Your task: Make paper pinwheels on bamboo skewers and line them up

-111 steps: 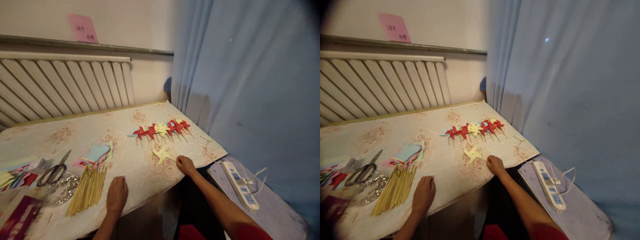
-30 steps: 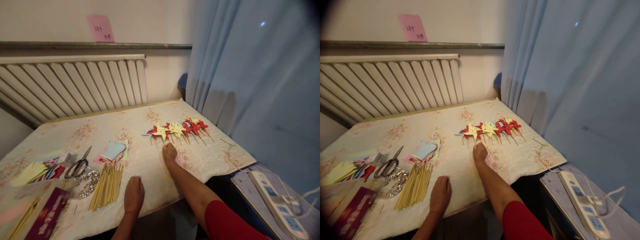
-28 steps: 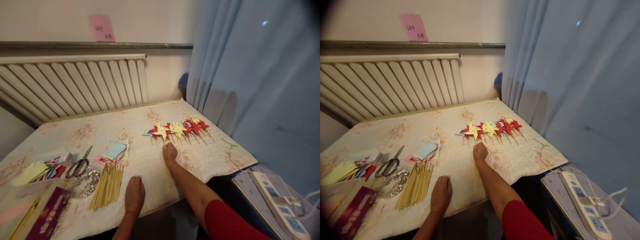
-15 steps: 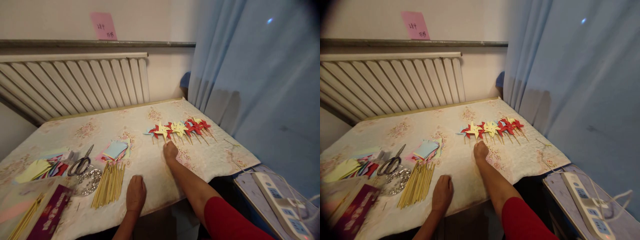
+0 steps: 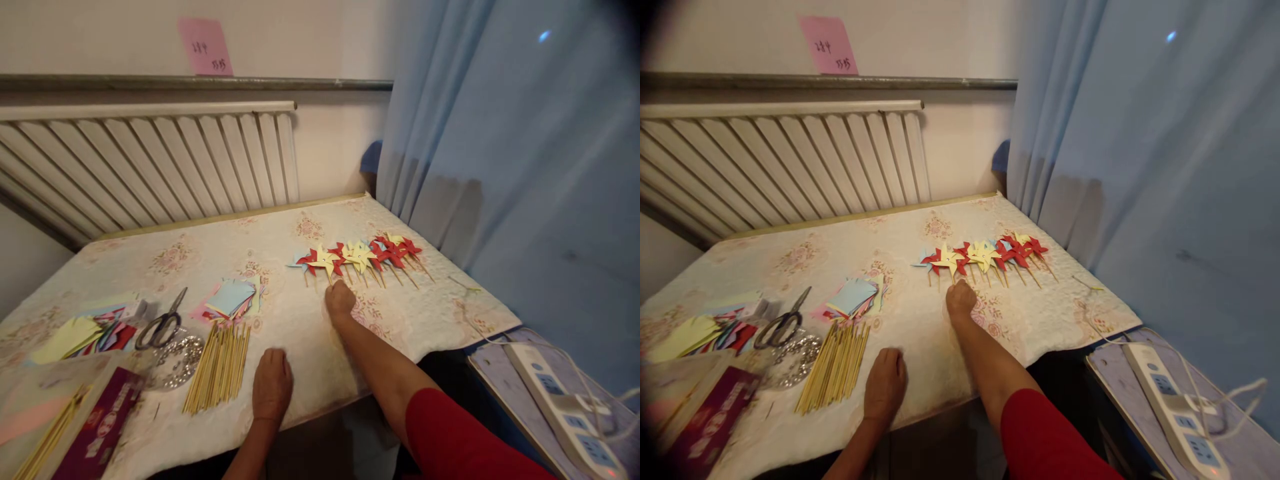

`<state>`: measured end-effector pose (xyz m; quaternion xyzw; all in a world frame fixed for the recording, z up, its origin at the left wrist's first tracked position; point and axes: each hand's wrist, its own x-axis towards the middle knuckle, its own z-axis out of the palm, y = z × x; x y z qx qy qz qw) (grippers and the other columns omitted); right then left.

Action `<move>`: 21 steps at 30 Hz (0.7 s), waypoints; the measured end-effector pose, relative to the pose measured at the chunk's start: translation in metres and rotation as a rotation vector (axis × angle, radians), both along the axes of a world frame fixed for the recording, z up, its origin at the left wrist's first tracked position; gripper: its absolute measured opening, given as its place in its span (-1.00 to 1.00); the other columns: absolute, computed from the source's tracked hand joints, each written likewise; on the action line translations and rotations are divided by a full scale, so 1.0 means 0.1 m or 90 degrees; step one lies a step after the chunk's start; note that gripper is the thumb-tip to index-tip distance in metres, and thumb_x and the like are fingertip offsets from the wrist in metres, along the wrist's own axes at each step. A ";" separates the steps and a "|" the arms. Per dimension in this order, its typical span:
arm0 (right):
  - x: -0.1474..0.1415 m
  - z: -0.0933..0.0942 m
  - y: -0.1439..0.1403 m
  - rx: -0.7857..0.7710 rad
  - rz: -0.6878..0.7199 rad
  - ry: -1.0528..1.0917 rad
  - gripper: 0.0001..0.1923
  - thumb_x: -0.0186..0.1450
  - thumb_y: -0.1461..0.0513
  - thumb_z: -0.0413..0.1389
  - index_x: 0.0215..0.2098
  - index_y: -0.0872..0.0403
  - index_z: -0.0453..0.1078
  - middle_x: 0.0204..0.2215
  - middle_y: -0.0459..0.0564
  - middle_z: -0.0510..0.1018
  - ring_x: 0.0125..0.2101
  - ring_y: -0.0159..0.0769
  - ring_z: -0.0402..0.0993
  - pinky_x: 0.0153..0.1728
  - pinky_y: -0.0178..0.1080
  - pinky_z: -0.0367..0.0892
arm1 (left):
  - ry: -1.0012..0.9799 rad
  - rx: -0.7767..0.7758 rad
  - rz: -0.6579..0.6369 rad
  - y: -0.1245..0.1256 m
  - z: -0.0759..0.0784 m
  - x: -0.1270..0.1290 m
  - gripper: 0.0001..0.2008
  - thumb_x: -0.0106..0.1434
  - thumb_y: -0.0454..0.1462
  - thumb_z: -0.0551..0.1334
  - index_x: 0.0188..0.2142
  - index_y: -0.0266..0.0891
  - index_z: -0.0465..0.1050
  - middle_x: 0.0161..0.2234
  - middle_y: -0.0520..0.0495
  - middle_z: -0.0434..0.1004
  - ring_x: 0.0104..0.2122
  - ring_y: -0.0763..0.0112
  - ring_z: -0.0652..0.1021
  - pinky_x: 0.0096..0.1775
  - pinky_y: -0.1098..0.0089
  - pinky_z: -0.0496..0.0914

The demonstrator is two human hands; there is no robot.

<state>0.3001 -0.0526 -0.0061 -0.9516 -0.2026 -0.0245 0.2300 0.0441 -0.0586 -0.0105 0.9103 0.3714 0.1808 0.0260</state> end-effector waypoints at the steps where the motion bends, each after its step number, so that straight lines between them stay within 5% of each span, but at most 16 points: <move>1: 0.00 0.00 0.00 -0.001 0.001 -0.003 -0.76 0.31 0.19 -0.04 -0.23 0.14 0.40 -0.32 0.13 0.58 -0.27 -0.18 0.53 -0.29 -0.25 0.26 | 0.002 0.000 0.001 0.00 0.00 0.00 -0.85 0.30 -0.37 -0.01 -0.35 -0.22 0.29 -0.36 -0.08 0.34 -0.30 0.31 0.39 -0.22 0.30 0.26; 21: -0.14 -0.01 -0.31 0.004 0.055 -0.013 -0.81 0.31 0.16 -0.01 -0.22 0.10 0.36 -0.31 0.06 0.55 -0.27 -0.25 0.47 -0.32 -0.29 0.18 | 0.017 -0.003 0.022 -0.01 -0.03 -0.01 -0.85 0.30 -0.37 -0.01 -0.33 -0.22 0.30 -0.33 -0.10 0.34 -0.26 0.28 0.39 -0.19 0.28 0.26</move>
